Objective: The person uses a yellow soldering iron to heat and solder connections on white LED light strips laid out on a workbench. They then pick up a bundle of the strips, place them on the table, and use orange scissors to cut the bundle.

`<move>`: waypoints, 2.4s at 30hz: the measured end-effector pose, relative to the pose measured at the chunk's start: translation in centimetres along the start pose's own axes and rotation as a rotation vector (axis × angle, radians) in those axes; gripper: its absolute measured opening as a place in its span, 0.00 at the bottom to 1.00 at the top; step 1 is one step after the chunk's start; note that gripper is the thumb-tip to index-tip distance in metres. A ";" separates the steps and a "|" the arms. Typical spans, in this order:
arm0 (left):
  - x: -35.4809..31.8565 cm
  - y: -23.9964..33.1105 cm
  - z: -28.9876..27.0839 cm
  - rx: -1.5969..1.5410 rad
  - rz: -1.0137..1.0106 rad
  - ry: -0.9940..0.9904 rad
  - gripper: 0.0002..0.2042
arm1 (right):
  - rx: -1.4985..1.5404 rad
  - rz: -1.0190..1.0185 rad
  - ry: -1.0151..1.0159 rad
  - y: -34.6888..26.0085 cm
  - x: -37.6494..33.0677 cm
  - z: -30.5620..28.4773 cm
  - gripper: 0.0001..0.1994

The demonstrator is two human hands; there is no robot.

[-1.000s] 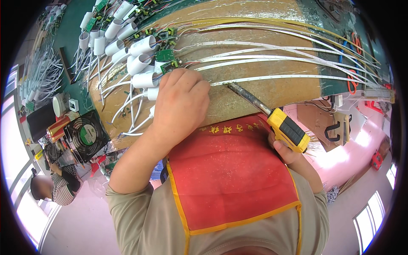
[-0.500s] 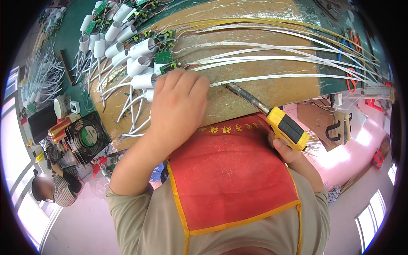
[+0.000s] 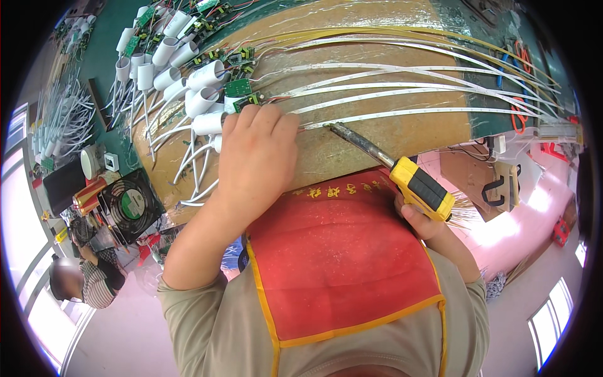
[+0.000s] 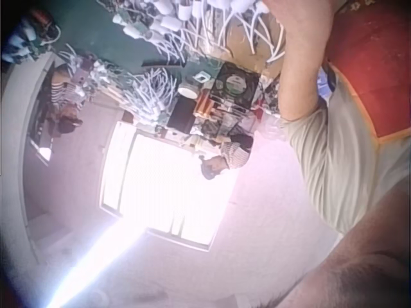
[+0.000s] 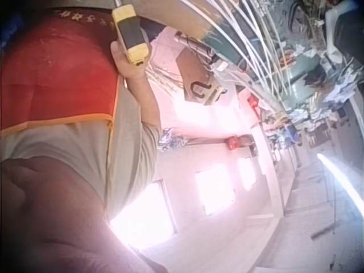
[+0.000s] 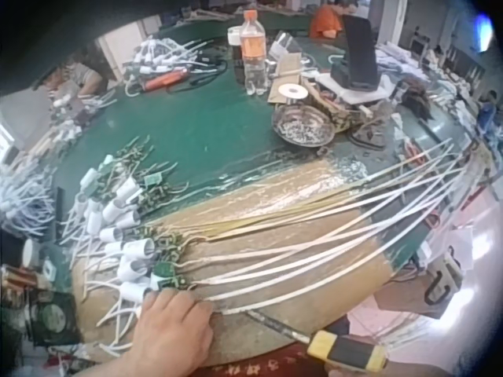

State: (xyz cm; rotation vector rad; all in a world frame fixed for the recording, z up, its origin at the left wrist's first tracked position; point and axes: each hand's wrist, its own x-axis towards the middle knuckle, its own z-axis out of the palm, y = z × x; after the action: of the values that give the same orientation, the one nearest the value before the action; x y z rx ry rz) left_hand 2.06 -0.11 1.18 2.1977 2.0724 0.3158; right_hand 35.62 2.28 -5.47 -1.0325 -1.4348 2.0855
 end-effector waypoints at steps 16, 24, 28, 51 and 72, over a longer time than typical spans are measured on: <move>0.1 0.0 0.9 -0.089 -0.005 0.062 0.04 | -0.107 -0.042 -0.016 0.5 -0.2 -0.2 0.21; 0.2 0.0 1.2 -0.110 0.001 0.090 0.05 | -0.129 -0.063 -0.048 0.5 -0.1 -0.3 0.16; 0.3 0.0 1.2 -0.110 -0.001 0.088 0.05 | -0.142 -0.046 -0.089 -0.5 0.7 0.1 0.12; 0.4 0.0 1.2 -0.107 0.006 0.087 0.05 | -0.004 0.003 -0.076 -0.1 0.9 0.3 0.18; 0.4 -0.1 1.2 -0.123 0.016 0.078 0.04 | -0.007 -0.042 -0.050 -0.2 0.9 -0.3 0.10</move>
State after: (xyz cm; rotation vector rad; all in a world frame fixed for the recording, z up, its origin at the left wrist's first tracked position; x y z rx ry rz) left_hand 2.26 0.41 0.03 2.1648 2.0155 0.5241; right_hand 35.28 3.18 -5.63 -0.9515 -1.4754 2.0919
